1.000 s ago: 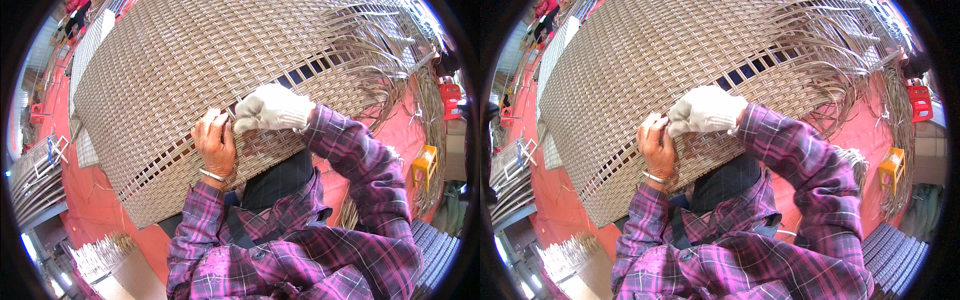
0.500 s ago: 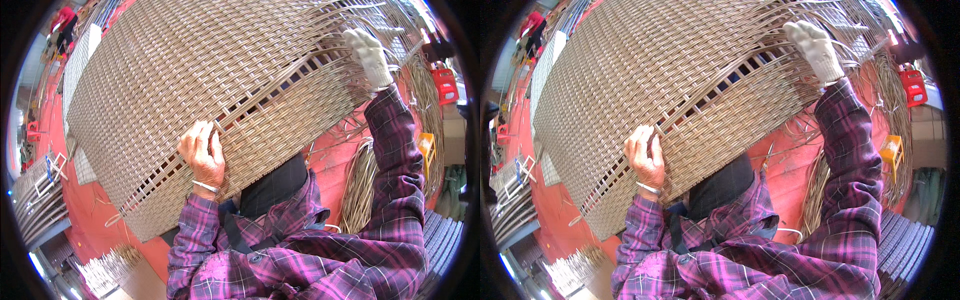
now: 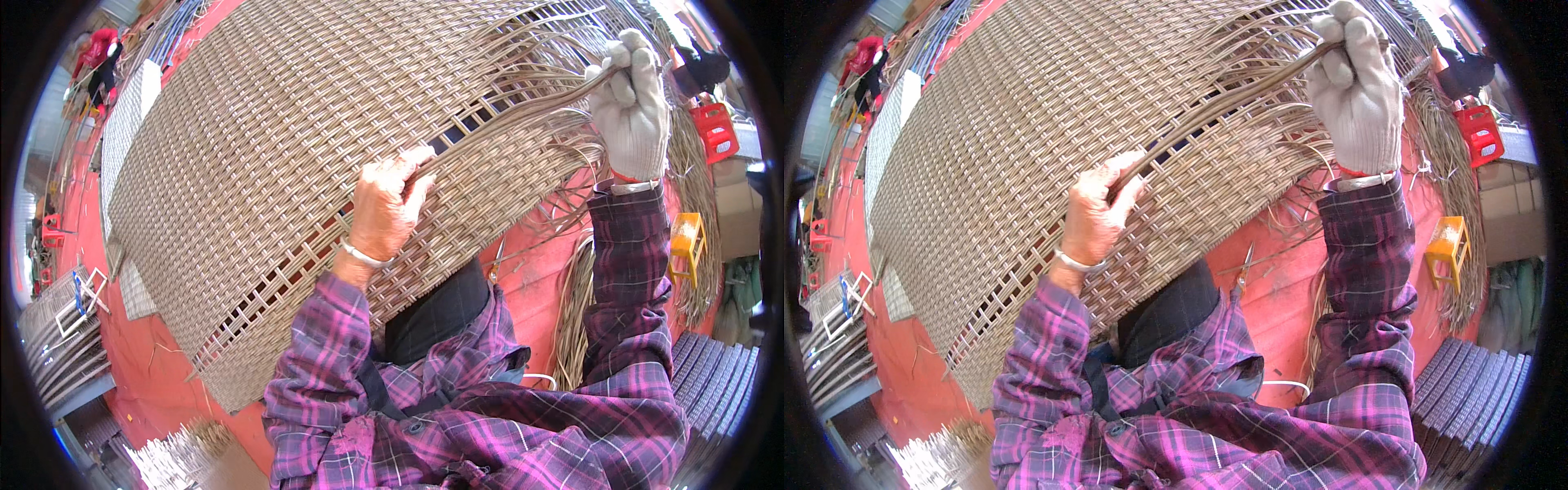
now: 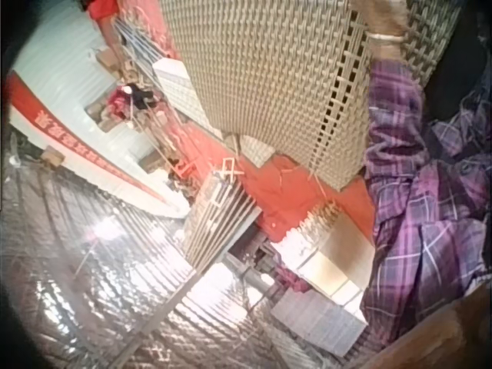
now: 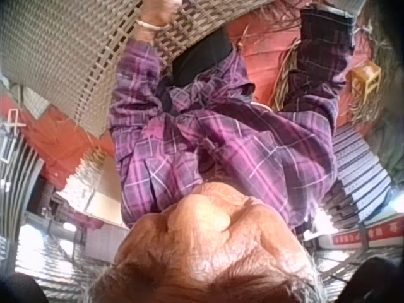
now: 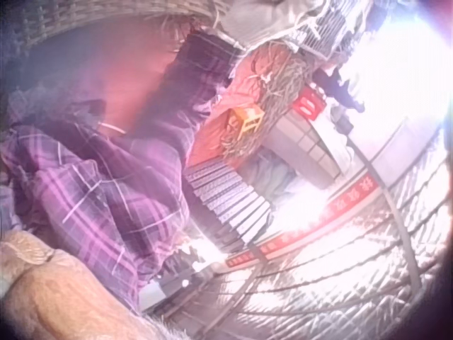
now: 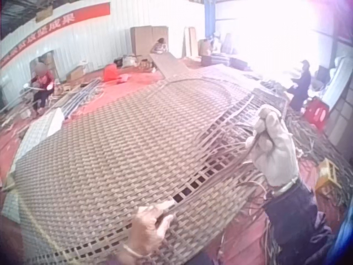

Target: The person weaves a large rectangular basket by hand, threading flexible reed strips through the existing grid. They repeatedly pull the reed through openings, tighten the weave, and adjust the basket's position on their lap.

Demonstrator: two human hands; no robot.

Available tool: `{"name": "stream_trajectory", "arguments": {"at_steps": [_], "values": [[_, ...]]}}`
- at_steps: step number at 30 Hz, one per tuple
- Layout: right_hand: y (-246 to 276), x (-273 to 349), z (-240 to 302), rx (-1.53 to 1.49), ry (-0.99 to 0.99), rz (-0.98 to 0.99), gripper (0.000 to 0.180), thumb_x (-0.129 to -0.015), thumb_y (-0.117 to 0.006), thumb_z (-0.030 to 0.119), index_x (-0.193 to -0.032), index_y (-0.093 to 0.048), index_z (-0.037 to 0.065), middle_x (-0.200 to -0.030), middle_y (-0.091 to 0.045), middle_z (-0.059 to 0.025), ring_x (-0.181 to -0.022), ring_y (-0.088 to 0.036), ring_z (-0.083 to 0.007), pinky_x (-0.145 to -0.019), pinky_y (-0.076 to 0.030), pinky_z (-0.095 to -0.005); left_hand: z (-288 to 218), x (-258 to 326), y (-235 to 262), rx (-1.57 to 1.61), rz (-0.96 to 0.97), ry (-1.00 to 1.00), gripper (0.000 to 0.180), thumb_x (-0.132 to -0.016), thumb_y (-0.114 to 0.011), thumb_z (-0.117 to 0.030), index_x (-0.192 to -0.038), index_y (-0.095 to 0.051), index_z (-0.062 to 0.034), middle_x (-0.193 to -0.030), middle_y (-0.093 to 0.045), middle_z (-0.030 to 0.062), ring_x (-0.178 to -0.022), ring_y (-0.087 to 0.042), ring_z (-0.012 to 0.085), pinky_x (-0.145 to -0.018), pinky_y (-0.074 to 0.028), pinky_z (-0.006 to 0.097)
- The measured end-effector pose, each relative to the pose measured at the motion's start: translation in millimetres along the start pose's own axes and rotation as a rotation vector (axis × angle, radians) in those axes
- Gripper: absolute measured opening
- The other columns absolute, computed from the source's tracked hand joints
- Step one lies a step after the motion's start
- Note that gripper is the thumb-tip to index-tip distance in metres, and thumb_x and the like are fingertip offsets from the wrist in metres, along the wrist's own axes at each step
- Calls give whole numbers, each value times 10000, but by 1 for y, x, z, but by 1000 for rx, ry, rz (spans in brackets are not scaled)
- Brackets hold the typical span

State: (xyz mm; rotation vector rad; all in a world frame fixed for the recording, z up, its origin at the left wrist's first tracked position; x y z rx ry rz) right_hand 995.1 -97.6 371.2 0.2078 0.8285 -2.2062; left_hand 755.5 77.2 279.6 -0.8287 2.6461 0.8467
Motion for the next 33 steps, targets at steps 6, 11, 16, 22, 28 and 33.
{"name": "stream_trajectory", "arguments": {"at_steps": [6,11,16,22,28,33], "values": [[-41,25,-52,122,-108,99,254,-993,-565,205,-1171,-612,30,-955,-665,-41,-636,-497,-36,-610,-469,-215,-8,60,95,455,106,298,126,-852,-722,-19,-970,-698,20,-817,-665,65,-694,-587,82,-600,-456,222],[-102,82,-124,328,-450,247,227,-941,-644,176,-1100,-680,18,-920,-666,-21,-757,-601,-83,-692,-515,-225,3,120,149,487,102,420,446,-875,-726,-428,-954,-717,11,-741,-662,116,-642,-575,159,-576,-495,304],[-132,110,-154,1003,-265,489,174,-868,-714,81,-1040,-708,49,-886,-677,-71,-818,-658,-182,-713,-512,-279,9,137,143,-380,326,474,95,-845,-720,-199,-844,-745,-108,-738,-705,10,-612,-495,196,-744,-360,340],[-141,129,-162,1019,-122,456,99,-867,-706,75,-960,-709,43,-866,-687,-110,-768,-666,-245,-697,-527,-310,-19,96,63,-762,202,7,156,-861,-614,-79,-1011,-643,-51,-776,-639,87,-672,-549,283,-750,-386,390],[-135,124,-162,712,-292,352,170,-884,-710,107,-1025,-709,13,-899,-710,-62,-825,-649,-109,-732,-520,-268,-10,74,53,-509,-76,34,99,-870,-666,-144,-942,-646,-78,-809,-668,49,-792,-635,245,-793,-385,388],[-128,115,-157,589,-596,403,161,-903,-669,92,-1038,-708,13,-900,-709,-31,-844,-627,-78,-762,-511,-251,1,73,53,-382,-96,144,73,-848,-714,-169,-846,-675,-108,-784,-675,34,-699,-611,241,-743,-383,367]]}}
Point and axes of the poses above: each hand's wrist, its own x-axis away from the middle knuckle, its own y-axis out of the back of the hand, z = x × y, the point moved 3 cm from there along -x, towards the middle knuckle
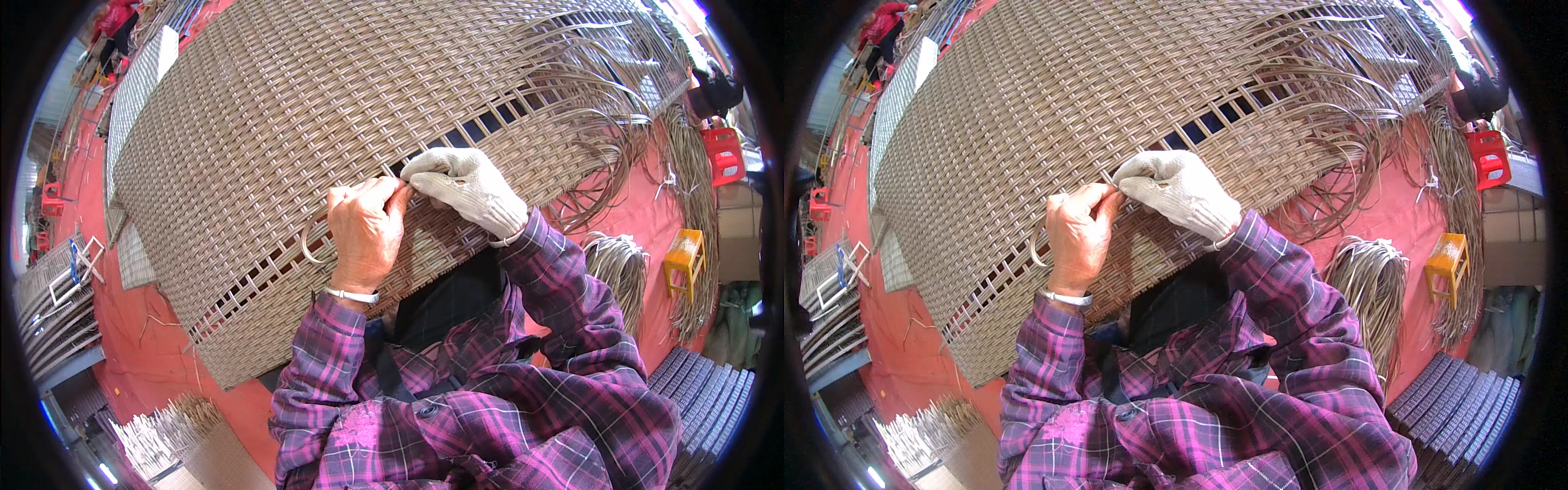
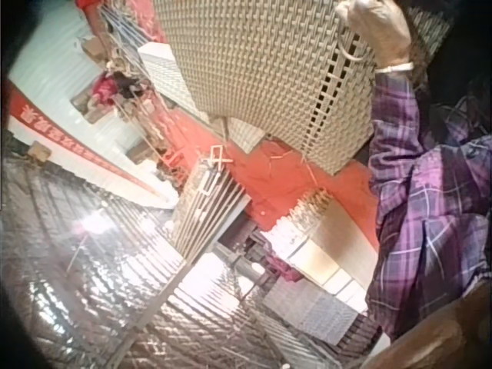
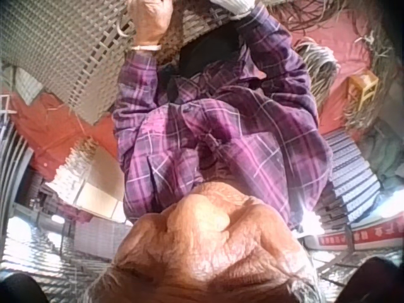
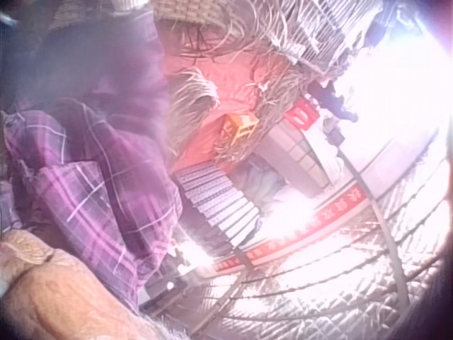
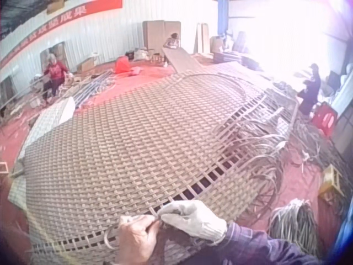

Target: The person weaves a large rectangular basket by hand, threading flexible reed strips through the existing grid. They repeatedly pull the reed through openings, tighten the weave, and adjust the basket's position on their lap.

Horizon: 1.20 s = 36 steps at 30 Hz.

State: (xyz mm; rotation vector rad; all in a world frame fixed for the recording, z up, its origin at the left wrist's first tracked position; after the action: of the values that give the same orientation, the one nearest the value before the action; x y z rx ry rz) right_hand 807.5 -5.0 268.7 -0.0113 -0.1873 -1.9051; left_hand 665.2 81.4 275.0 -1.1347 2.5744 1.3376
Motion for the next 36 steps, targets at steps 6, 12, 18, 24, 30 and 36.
{"name": "stream_trajectory", "arguments": {"at_steps": [6,12,18,24,30,36], "values": [[6,3,5,303,221,-72,288,-876,-664,98,-1162,-655,66,-995,-697,-103,-894,-669,-200,-785,-528,-315,11,-2,6,13,-29,168,113,-823,-730,-171,-748,-659,-126,-699,-641,10,-608,-570,256,-695,-376,370],[1,1,8,872,346,-66,442,-852,-647,184,-1271,-517,125,-958,-673,-122,-854,-665,-343,-687,-525,-449,-11,0,7,-368,-37,-160,91,-790,-690,-102,-762,-604,-112,-725,-607,55,-576,-512,295,-737,-378,387],[-1,-15,9,929,117,125,631,-852,-700,232,-1411,-420,150,-896,-694,-176,-789,-674,-378,-641,-524,-454,-24,-6,23,-524,14,-232,70,-775,-675,-95,-775,-606,-105,-766,-614,48,-635,-524,283,-682,-411,384],[1,-14,11,946,219,105,575,-874,-657,235,-1396,-422,174,-804,-681,-173,-738,-680,-354,-621,-527,-454,-36,-14,3,-578,138,-270,25,-785,-638,-85,-798,-618,-93,-760,-616,70,-672,-580,304,-709,-441,409],[3,-21,7,969,170,206,650,-848,-644,192,-1457,-417,171,-766,-669,-148,-696,-672,-318,-588,-507,-417,-37,-17,13,-504,123,-215,37,-783,-648,-93,-815,-629,-92,-772,-630,69,-684,-616,303,-685,-454,405],[9,-25,5,963,323,165,683,-812,-628,198,-1461,-413,190,-730,-660,-120,-652,-665,-303,-557,-500,-406,-55,-24,-6,-498,201,-312,23,-779,-614,-91,-790,-594,-95,-740,-619,87,-658,-602,307,-674,-451,421]]}}
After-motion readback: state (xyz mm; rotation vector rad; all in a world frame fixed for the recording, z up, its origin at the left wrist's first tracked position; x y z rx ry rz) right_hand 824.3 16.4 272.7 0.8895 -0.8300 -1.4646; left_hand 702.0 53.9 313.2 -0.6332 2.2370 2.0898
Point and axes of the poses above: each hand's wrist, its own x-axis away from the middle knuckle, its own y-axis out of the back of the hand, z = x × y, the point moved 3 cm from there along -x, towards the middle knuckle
